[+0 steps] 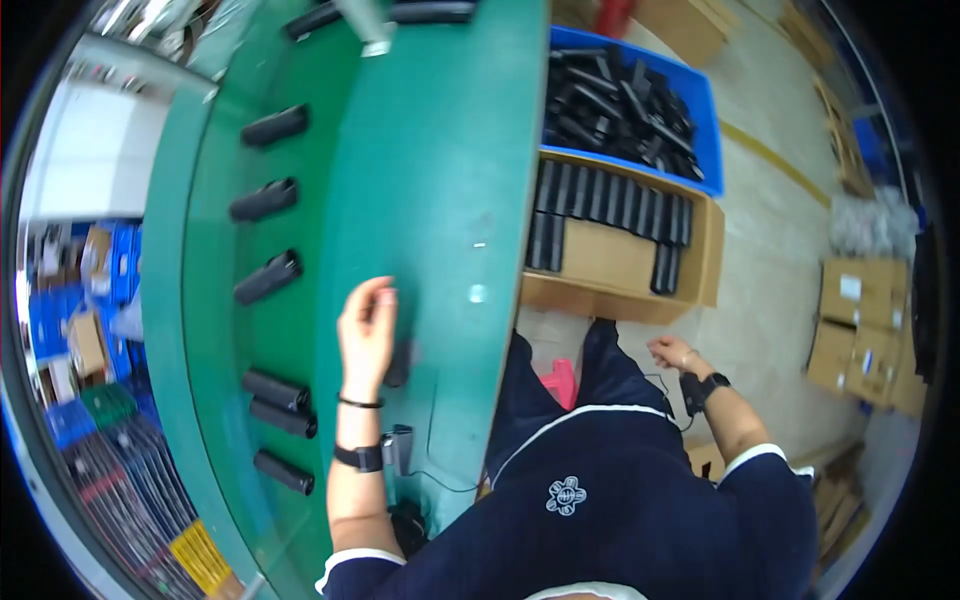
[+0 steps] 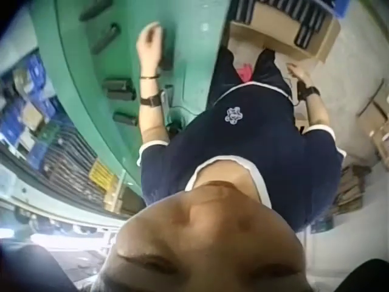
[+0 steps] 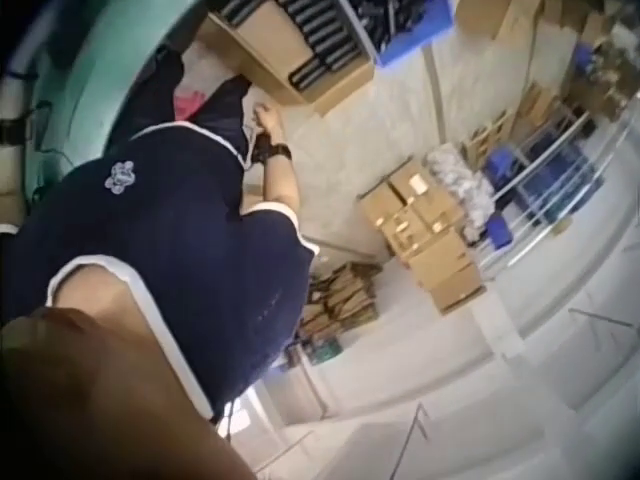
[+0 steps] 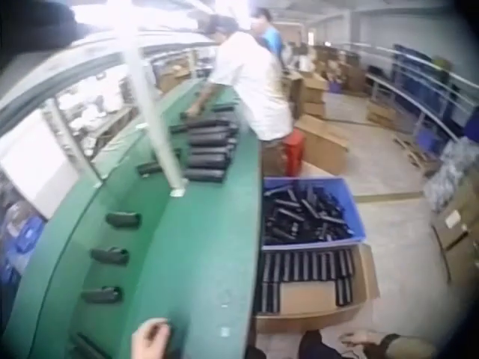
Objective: The person picks up a black cylinder and a cap, fits the cap onto the cylinder, and places the assembled unit onto the conveyor belt, repeating this process several times. They then move to a cardboard box, remove packing paper, and transfer more black cylinders from the box onto the conveyor belt.
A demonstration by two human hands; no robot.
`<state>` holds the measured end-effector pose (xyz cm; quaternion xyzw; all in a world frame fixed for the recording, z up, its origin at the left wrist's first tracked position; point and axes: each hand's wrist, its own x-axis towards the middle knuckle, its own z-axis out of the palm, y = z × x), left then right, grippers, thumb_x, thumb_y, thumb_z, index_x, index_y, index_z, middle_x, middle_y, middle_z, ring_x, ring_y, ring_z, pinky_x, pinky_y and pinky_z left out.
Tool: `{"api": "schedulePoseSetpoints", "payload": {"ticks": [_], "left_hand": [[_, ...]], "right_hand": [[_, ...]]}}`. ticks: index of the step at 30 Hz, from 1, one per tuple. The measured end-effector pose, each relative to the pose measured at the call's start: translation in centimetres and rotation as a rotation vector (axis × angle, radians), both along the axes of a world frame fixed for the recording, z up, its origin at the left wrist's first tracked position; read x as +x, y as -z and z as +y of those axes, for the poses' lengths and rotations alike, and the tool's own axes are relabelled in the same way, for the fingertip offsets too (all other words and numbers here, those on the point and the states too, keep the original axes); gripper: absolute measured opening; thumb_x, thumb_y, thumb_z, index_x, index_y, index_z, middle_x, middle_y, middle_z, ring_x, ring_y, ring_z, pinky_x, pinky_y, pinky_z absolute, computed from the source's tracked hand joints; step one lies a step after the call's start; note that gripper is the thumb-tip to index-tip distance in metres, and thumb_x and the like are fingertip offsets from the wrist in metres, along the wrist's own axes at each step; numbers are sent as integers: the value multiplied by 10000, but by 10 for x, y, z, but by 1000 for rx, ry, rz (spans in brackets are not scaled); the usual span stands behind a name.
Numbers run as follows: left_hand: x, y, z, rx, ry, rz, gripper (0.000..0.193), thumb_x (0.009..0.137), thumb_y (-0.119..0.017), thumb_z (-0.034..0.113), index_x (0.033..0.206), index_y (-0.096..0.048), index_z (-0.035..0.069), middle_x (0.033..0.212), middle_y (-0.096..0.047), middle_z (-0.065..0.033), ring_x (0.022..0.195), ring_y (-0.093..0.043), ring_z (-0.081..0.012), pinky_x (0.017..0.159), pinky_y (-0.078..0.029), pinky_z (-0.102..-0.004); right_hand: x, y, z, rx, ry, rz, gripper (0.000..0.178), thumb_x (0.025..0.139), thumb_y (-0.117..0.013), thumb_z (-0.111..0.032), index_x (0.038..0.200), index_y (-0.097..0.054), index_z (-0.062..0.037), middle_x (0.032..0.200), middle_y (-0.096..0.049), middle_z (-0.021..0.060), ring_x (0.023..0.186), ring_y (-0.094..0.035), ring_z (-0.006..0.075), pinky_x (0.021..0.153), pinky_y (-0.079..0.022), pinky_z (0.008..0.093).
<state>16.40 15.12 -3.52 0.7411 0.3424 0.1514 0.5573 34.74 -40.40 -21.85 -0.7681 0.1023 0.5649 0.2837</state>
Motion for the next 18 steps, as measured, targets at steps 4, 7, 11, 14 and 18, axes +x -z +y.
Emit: {"api": "schedulePoseSetpoints", "payload": {"ticks": [4,7,11,14,18], "left_hand": [[135,35,-152,-345,539,24,223,894,-614,130,1102,-612,47,882,-614,-29,842,-572,-103,746,-467,-231],[195,90,-239,-592,856,243,265,917,-591,149,1161,-581,47,963,-619,0,883,-564,-76,769,-463,-219],[236,172,-288,-808,531,532,216,916,-561,199,1096,-588,82,950,-626,-3,835,-588,-102,705,-457,-233],[269,239,-301,-773,343,571,169,924,-540,171,1048,-595,71,893,-623,-14,800,-590,-107,677,-473,-234],[341,321,-324,-738,311,582,154,930,-532,175,1008,-596,59,837,-608,-14,745,-579,-112,645,-465,-241]], "right_hand": [[6,-10,-26,126,121,8,215,893,-598,-200,1050,-639,-60,788,-615,18,614,-579,97,527,-485,250],[32,-5,-76,157,114,70,217,879,-612,-173,1060,-635,-54,797,-623,22,643,-597,96,534,-494,248],[78,57,-132,178,60,53,220,890,-586,-153,1091,-621,-68,844,-643,34,709,-622,117,580,-502,247],[135,121,-164,155,91,-9,210,874,-599,-143,1060,-636,-53,870,-657,49,741,-634,142,628,-520,273],[227,205,-203,87,-78,-539,184,780,-654,-186,905,-674,-54,885,-677,138,825,-650,281,748,-511,369]]}}
